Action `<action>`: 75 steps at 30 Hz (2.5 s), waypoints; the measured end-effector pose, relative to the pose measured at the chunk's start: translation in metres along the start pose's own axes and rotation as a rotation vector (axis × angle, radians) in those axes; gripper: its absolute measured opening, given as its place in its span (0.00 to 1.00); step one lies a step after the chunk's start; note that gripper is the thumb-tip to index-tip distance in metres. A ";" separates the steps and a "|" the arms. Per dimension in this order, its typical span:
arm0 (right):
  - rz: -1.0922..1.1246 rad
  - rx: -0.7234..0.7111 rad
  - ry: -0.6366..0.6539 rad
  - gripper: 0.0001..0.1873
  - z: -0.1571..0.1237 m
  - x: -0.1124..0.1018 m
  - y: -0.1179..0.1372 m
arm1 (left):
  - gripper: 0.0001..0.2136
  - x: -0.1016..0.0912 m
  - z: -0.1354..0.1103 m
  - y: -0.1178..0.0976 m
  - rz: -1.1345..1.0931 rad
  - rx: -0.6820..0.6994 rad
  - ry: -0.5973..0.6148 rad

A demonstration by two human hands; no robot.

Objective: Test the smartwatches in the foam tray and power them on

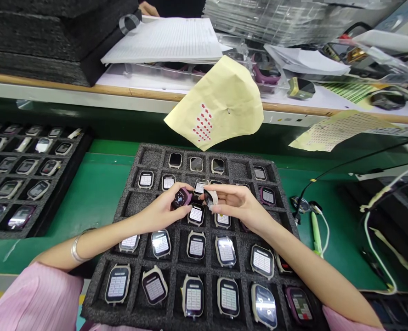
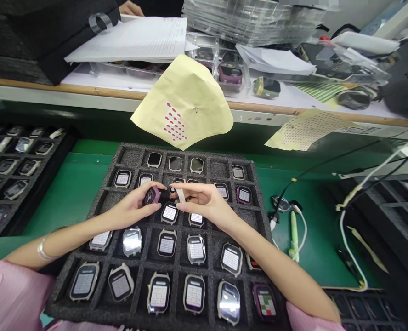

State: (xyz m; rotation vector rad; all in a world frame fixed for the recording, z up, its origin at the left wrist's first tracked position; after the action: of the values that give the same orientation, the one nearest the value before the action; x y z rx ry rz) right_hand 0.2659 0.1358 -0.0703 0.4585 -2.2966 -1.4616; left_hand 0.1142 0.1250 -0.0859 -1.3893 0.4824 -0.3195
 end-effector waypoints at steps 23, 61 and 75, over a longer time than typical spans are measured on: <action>-0.025 -0.015 -0.002 0.23 -0.005 0.000 0.004 | 0.16 0.004 -0.002 -0.004 0.028 0.059 0.061; 0.215 0.093 0.108 0.25 -0.003 0.007 -0.007 | 0.11 0.002 0.001 0.009 -0.712 -0.240 -0.200; 0.100 -0.080 0.038 0.28 -0.007 -0.002 -0.001 | 0.16 0.003 0.001 0.010 -0.678 -0.246 -0.186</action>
State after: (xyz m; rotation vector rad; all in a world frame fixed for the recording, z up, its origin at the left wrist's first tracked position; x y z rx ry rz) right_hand 0.2705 0.1307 -0.0692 0.3415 -2.1899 -1.4765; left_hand 0.1166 0.1256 -0.0958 -1.7820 -0.1264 -0.6867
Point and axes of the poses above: each hand's wrist, its own z-axis towards the middle knuckle, its own x-axis out of the palm, y = z × x, the point moved 8 cm from there along z, towards the middle knuckle, and after that the axes turned 10 degrees about x, right-handed, at the moved point
